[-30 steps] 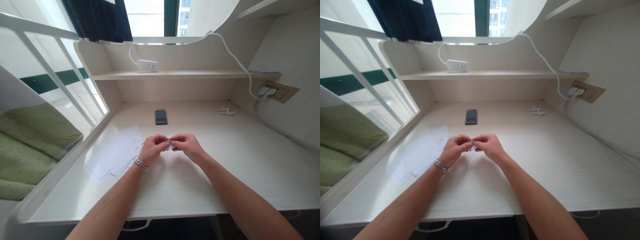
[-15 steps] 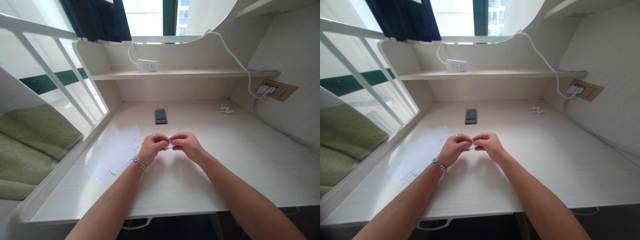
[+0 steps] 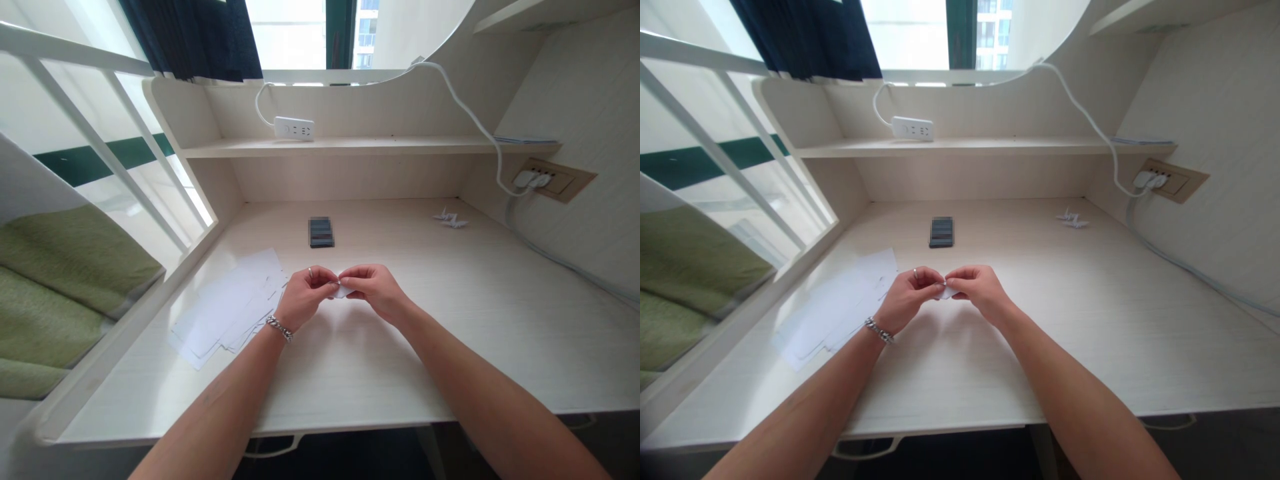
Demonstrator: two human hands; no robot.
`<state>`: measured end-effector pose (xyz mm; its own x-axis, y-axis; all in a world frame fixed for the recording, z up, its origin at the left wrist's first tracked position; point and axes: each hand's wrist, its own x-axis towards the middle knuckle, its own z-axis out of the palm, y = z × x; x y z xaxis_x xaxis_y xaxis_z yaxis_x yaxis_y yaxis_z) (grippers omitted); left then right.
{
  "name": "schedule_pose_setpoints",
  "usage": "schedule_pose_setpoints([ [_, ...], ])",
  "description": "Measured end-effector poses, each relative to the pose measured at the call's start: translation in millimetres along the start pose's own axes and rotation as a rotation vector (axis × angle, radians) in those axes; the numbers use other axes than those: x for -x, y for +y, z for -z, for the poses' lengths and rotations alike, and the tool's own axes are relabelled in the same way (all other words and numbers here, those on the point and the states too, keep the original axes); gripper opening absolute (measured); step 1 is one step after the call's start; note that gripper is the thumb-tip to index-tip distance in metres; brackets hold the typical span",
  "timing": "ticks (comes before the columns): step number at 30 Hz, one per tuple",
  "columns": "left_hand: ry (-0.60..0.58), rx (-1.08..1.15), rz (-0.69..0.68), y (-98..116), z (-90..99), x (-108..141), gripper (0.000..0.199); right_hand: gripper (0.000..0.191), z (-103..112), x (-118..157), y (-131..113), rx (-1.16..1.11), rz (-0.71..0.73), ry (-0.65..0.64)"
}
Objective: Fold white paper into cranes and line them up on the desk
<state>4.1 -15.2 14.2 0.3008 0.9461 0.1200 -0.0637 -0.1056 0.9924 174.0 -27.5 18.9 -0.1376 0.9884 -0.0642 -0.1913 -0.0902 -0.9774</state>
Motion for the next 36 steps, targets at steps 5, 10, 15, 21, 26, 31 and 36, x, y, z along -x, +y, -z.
schedule_pose_setpoints([
  [5, 0.004, -0.018, 0.001, 1.8, -0.6, 0.2, 0.014, 0.024, 1.2, 0.3, -0.3, -0.011, 0.000, -0.004],
  [10, 0.010, -0.040, -0.015, 1.7, -1.2, 0.5, 0.010, 0.023, 2.0, 0.1, 0.0, -0.019, -0.015, -0.016],
  [15, -0.019, -0.082, -0.019, 1.3, 0.0, 1.1, 0.009, 0.026, 2.0, -0.8, 0.8, -0.019, -0.007, -0.002],
  [21, -0.021, -0.045, -0.002, -0.6, 1.4, 0.6, 0.012, 0.030, 1.3, -0.3, -0.5, -0.003, 0.012, 0.034],
  [26, -0.016, 0.011, 0.005, -2.5, 0.3, -0.3, 0.014, 0.032, 1.0, -0.8, -0.6, -0.012, 0.027, 0.046],
  [31, 0.011, 0.121, 0.045, -2.4, -1.7, -0.4, 0.019, 0.029, 1.1, -3.6, 5.3, 0.038, 0.118, 0.087],
  [36, 0.062, 0.116, 0.042, -3.4, -3.4, -1.5, 0.027, 0.021, -0.3, -6.0, 13.0, 0.139, 0.240, 0.121],
])
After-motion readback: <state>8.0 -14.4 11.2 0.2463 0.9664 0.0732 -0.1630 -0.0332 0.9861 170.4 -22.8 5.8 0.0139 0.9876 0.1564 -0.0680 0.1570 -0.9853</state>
